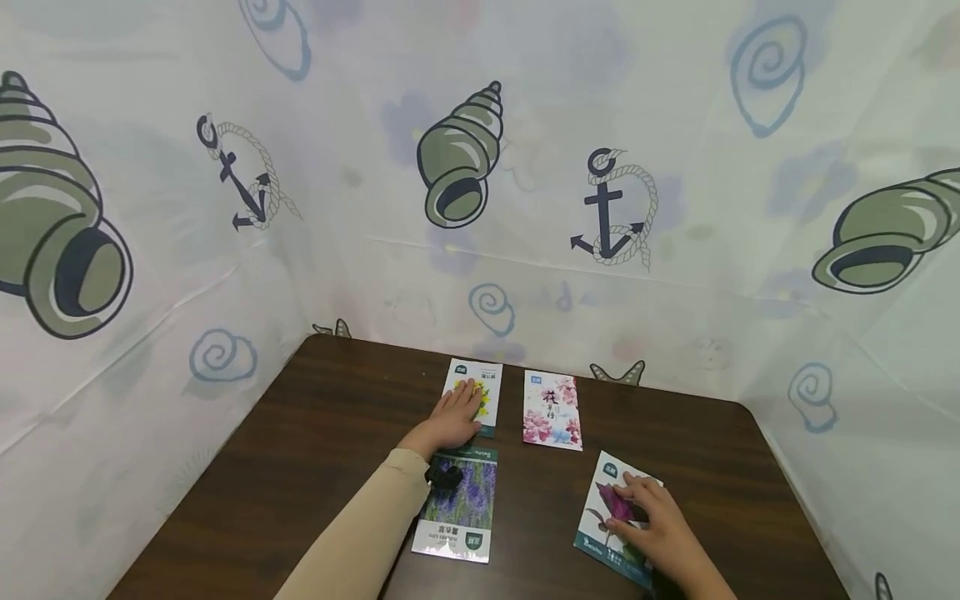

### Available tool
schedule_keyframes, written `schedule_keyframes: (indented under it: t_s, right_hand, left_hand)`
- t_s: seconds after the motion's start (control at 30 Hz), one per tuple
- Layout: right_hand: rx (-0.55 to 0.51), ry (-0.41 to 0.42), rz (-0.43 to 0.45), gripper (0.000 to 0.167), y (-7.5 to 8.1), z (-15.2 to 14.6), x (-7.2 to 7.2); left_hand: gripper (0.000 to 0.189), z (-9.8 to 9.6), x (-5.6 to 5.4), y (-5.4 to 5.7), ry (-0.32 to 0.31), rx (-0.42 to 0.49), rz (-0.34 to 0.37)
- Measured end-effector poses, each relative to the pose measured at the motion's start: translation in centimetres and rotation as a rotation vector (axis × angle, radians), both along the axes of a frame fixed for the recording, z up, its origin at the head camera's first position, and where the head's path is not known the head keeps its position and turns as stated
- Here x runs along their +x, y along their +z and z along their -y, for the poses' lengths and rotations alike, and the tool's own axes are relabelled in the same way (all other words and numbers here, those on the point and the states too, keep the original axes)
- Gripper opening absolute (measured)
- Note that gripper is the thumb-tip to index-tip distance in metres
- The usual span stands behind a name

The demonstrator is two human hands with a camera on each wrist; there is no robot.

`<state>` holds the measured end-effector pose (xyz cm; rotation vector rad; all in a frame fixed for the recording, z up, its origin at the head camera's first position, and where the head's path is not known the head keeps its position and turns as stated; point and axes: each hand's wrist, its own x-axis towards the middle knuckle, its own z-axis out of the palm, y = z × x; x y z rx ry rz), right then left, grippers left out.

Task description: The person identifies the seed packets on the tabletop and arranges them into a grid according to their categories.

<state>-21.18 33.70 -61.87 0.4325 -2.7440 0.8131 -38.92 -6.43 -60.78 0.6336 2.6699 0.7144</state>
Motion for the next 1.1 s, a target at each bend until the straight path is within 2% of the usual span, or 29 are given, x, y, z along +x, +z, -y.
schedule_keyframes:
  t_s: [0.13, 0.33, 0.57, 0.73, 0.83, 0.9, 1.0, 1.1]
  right_hand:
    - [-0.003, 0.025, -0.032, 0.044, 0.4, 0.5, 0.0]
    - [-0.024, 0.038, 0.106, 0.043, 1.4, 1.4, -0.1]
    - [-0.011, 0.128, 0.087, 0.041, 1.0, 3.0, -0.2]
    - [0.002, 0.186, 0.227, 0.046, 0.6, 5.1, -0.1]
    - [-0.055, 0.223, 0.332, 0.051, 0.5, 6.3, 0.0]
    - [-0.074, 0.246, 0.362, 0.053, 0.5, 6.9, 0.1]
    - [-0.056, 0.273, 0.337, 0.051, 0.7, 7.8, 0.1]
    - [0.004, 0.277, 0.287, 0.048, 1.1, 8.6, 0.1]
  left_hand:
    - [0.075, 0.2, -0.4, 0.0, -0.008, 0.014, -0.027]
    - [0.075, 0.4, -0.7, -0.2, 0.008, 0.001, -0.022]
    - [0.076, 0.5, -0.8, -0.1, 0.018, 0.034, -0.027]
    - [0.076, 0.7, -0.7, -0.3, 0.057, 0.06, -0.02]
    - [0.072, 0.6, -0.7, -0.1, 0.071, 0.074, -0.018]
    - [0.068, 0.4, -0.7, 0.2, 0.075, 0.081, -0.026]
    - [0.062, -0.1, -0.6, 0.9, 0.07, 0.072, -0.07]
    - [0.063, -0.6, -0.6, 1.7, 0.056, 0.017, -0.104]
